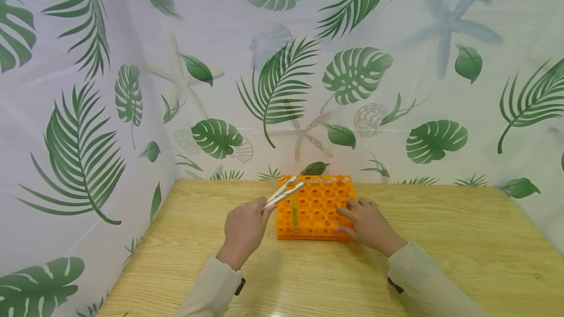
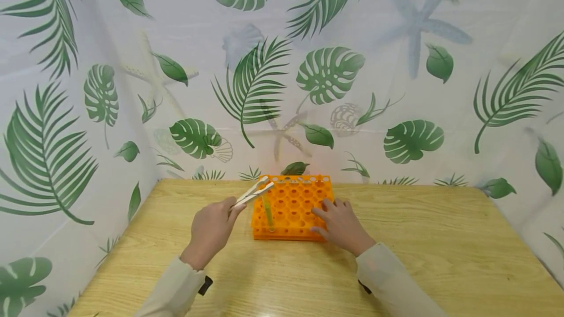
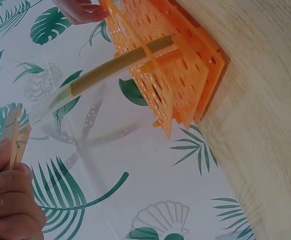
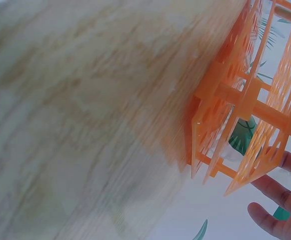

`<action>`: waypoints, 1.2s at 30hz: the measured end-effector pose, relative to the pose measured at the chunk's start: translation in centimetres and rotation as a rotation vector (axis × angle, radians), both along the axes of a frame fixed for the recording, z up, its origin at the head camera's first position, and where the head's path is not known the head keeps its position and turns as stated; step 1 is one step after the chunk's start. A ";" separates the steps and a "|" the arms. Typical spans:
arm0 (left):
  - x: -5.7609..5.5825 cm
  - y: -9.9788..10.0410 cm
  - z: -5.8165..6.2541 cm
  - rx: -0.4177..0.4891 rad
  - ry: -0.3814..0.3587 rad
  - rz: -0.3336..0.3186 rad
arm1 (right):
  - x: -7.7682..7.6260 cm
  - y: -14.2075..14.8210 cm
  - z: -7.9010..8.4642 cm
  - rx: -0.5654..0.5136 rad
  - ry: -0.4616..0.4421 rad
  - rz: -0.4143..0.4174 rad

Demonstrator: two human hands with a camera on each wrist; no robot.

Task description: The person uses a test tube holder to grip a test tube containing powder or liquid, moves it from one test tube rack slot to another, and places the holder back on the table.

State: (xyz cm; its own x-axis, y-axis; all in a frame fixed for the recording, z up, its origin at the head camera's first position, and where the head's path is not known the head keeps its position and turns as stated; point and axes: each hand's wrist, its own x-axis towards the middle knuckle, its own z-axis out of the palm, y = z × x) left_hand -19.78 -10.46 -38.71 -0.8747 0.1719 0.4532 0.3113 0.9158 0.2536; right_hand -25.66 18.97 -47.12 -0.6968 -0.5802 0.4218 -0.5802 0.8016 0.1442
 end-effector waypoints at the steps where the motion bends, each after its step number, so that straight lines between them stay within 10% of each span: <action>1: 0.0 -0.1 0.1 -0.003 0.005 0.003 | 0.0 0.0 0.0 0.000 -0.001 0.000; 36: 0.8 -5.0 -1.4 -0.020 -0.021 0.087 | 0.0 0.1 -0.1 -0.001 -0.005 -0.001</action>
